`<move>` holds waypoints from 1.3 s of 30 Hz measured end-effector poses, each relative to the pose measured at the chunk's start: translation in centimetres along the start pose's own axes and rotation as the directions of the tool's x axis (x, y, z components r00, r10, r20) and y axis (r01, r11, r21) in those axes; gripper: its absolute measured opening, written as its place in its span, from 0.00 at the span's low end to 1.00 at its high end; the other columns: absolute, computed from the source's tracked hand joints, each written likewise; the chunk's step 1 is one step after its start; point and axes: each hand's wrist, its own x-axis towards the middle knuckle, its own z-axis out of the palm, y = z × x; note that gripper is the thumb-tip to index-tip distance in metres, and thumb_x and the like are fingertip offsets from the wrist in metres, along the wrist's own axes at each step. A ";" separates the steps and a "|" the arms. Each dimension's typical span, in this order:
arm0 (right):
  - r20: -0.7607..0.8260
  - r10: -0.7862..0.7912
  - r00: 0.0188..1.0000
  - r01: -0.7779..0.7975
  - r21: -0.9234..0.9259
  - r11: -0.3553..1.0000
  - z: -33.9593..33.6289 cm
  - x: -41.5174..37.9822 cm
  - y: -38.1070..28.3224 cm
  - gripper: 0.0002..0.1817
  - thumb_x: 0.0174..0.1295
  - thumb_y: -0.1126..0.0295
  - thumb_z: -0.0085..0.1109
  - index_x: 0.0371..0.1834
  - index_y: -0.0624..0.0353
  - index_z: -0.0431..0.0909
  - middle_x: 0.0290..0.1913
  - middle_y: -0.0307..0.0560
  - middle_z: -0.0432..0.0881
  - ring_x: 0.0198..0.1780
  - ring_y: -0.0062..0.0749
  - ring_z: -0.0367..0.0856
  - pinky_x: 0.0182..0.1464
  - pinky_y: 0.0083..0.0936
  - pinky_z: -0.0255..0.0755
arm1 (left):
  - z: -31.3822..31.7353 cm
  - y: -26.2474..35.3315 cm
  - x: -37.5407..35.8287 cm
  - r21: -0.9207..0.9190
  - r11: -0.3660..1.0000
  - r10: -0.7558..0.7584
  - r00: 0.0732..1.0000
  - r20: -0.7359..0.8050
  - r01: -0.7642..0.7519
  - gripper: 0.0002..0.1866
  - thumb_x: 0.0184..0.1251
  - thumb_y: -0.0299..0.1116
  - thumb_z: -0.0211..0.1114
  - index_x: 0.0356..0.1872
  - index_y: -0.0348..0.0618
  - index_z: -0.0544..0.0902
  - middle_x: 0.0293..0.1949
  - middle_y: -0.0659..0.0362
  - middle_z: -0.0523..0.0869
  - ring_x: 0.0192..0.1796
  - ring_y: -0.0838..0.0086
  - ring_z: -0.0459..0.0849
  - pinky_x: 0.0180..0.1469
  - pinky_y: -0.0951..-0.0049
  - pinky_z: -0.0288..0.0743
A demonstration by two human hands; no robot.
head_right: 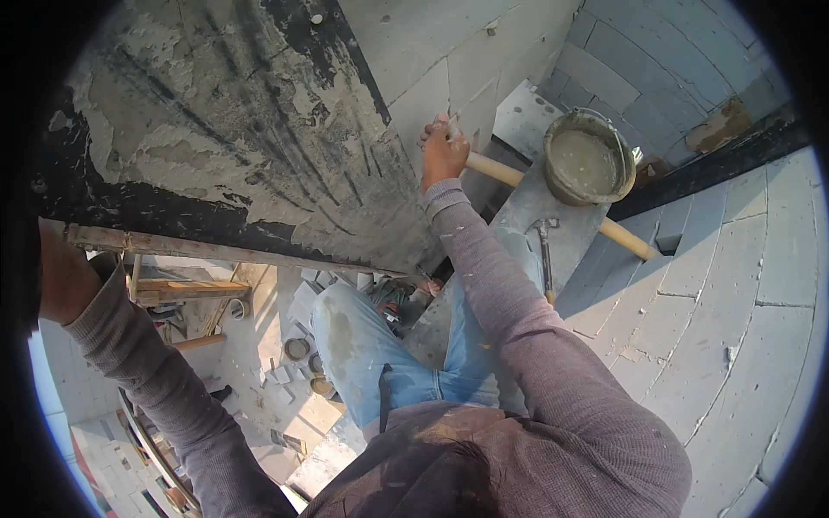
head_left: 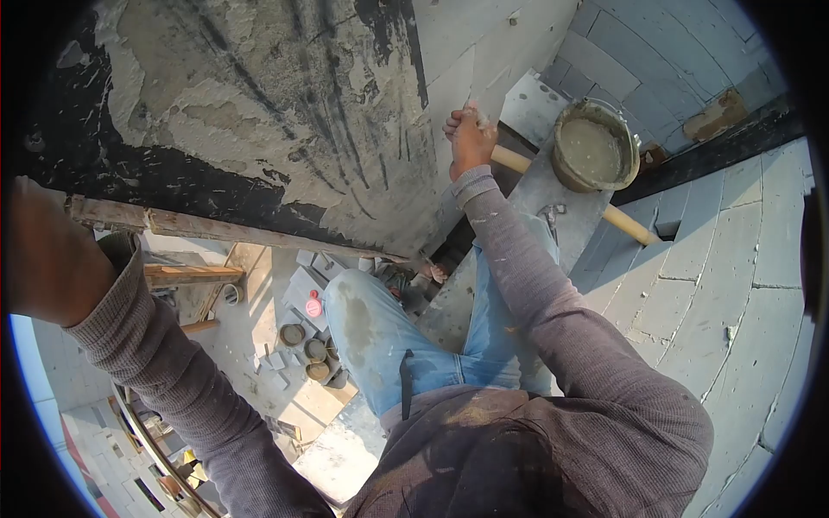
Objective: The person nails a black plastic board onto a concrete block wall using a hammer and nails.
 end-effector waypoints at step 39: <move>0.449 -0.471 0.760 0.625 -0.301 0.720 0.1 -2.1 -1.4 0.30 0.62 0.42 0.73 0.31 0.63 0.82 0.27 0.47 0.81 0.30 0.36 0.82 0.36 0.33 0.75 | 0.5 1.7 1.2 0.342 0.922 0.216 0.974 -0.068 -0.181 0.31 0.84 0.39 0.53 0.74 0.20 0.65 0.62 0.36 0.78 0.53 0.59 0.79 0.60 0.62 0.74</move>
